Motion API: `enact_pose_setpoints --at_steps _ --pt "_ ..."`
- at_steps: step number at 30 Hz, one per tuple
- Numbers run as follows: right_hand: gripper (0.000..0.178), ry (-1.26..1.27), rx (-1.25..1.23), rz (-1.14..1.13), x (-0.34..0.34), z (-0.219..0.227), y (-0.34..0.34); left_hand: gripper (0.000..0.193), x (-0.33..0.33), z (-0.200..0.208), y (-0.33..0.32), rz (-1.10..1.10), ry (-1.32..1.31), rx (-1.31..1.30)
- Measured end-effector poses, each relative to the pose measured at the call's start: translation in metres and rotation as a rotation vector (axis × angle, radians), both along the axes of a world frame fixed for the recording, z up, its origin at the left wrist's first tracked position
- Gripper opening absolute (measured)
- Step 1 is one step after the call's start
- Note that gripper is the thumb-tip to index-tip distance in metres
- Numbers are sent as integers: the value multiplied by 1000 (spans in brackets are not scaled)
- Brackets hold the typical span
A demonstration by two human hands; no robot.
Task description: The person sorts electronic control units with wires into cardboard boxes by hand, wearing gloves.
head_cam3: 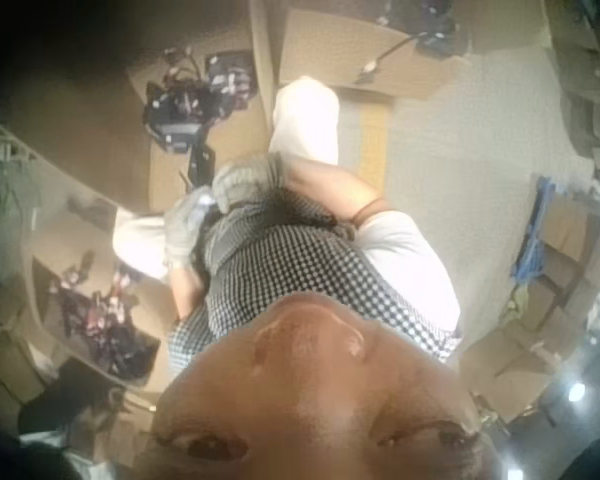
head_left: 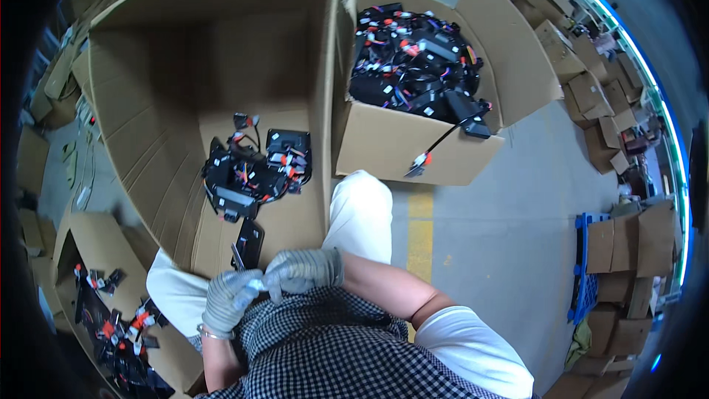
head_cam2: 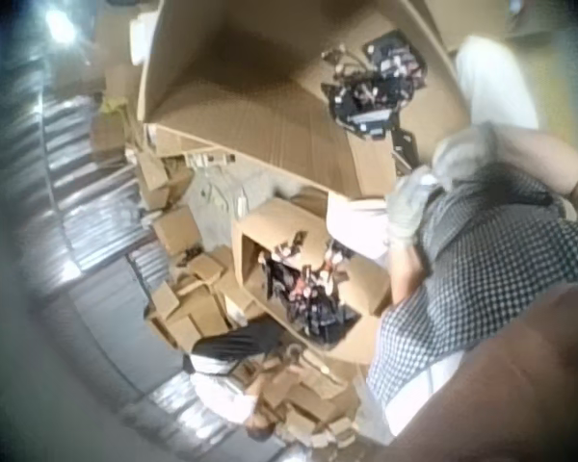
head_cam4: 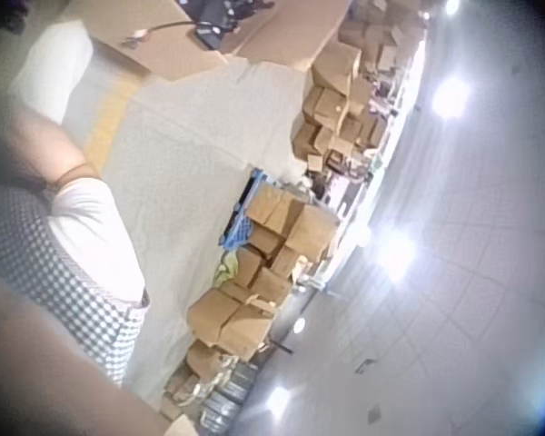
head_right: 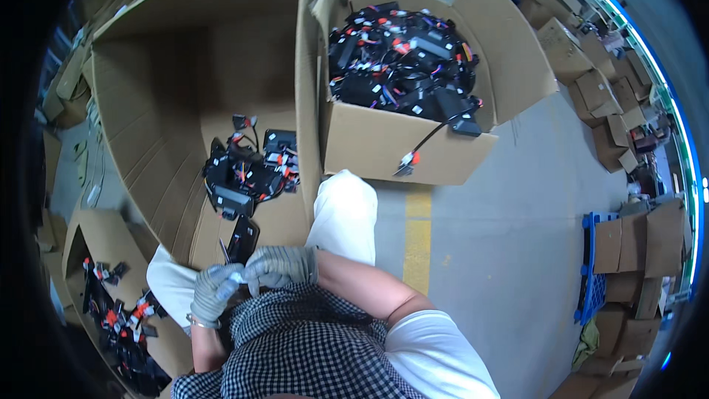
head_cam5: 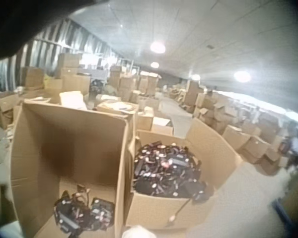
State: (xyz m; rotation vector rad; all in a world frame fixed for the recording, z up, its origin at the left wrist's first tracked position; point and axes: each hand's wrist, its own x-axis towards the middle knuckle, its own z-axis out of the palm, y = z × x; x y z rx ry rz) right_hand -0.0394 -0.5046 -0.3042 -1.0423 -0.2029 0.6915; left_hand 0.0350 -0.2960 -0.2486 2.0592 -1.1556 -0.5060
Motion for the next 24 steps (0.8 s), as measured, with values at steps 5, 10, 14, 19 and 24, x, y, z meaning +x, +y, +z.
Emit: enact_pose_setpoints --at_steps 5,10,14,19,24 --pt "32 -147 -379 -129 -13 -2 18 29 -5 6 -5 -93 -220 155" --pt "14 -587 -464 -348 -16 9 24 24 -31 -1 4 214 14 55" --pt "16 -613 -568 -506 -27 39 24 55 -48 -20 -10 717 657 -429" --pt "19 -904 -353 -320 -32 50 58 60 -38 -157 23 713 1931 -794" --pt "20 -852 -93 90 -38 56 77 43 -23 -130 4 820 1840 -557"
